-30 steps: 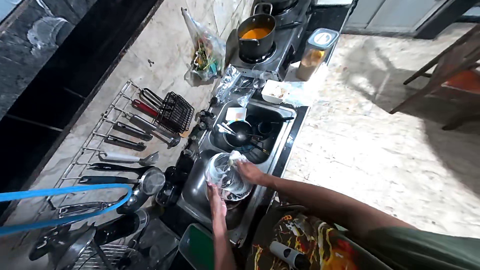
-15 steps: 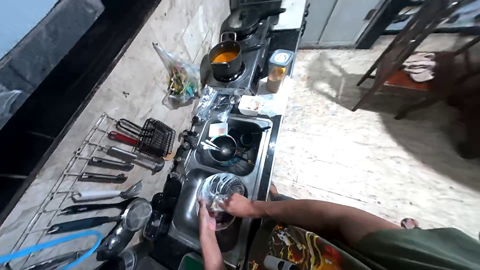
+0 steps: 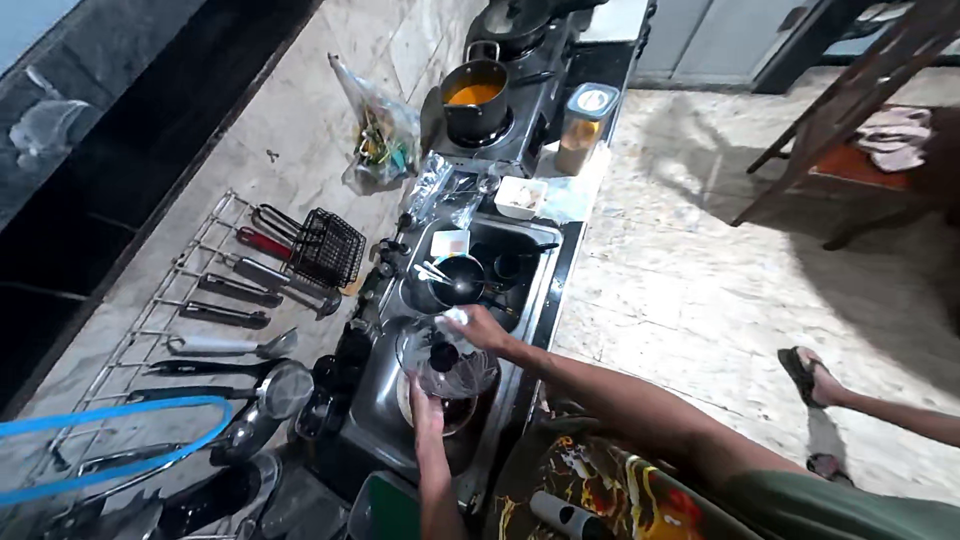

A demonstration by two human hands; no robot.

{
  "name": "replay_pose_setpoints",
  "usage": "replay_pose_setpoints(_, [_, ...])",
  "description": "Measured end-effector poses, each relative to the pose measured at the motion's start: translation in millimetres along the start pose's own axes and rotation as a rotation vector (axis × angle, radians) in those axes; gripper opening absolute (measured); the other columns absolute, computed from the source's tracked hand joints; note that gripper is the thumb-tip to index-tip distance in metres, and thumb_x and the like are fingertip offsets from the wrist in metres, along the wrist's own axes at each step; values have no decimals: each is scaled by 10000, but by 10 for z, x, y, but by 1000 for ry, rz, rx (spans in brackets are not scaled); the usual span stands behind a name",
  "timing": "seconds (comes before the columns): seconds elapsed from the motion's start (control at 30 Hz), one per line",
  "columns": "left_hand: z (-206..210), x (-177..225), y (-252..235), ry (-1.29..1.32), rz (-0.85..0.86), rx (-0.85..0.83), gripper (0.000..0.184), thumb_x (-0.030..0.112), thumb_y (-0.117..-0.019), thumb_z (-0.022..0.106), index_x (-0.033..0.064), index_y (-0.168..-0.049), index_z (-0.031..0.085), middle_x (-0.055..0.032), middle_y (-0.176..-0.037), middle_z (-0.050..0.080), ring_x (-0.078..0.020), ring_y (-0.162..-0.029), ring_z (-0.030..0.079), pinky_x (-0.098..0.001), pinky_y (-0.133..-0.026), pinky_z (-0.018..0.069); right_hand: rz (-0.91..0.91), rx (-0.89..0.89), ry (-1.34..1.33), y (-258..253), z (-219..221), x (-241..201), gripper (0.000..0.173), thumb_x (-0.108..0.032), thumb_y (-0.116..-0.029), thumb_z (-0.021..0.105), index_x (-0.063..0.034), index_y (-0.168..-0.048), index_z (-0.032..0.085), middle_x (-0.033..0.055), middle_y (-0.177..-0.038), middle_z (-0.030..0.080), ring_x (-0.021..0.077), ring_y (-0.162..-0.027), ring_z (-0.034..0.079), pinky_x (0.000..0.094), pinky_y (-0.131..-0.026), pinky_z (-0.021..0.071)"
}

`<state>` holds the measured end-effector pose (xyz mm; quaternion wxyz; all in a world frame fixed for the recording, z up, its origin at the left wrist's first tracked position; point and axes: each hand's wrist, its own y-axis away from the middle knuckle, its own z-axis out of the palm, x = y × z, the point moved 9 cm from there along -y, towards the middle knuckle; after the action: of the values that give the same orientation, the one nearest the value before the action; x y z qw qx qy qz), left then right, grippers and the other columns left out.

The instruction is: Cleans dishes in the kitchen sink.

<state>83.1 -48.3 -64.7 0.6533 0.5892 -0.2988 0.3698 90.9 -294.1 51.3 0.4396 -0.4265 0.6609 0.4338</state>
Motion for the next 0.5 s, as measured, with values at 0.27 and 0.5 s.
replay_pose_setpoints(0.27, [109, 165, 348, 482, 146, -141, 462, 304, -1138, 251, 100, -1539, 358, -122, -1465, 566, -263, -1239, 636, -423, -986, 565, -30, 193, 352, -89, -102, 353, 580, -509, -1023, 546, -23, -1332, 612, 203, -1274, 662, 346, -1216, 632, 518, -1066, 493])
replay_pose_setpoints(0.5, [87, 331, 393, 551, 174, -29, 487, 287, -1142, 198, 56, -1538, 360, -190, -1457, 563, -329, -1236, 642, -459, -1016, 549, -365, -40, 645, 730, 454, 550, 453, -391, -1078, 447, -83, -1339, 653, 233, -1457, 568, 441, -1365, 521, 622, -1118, 420])
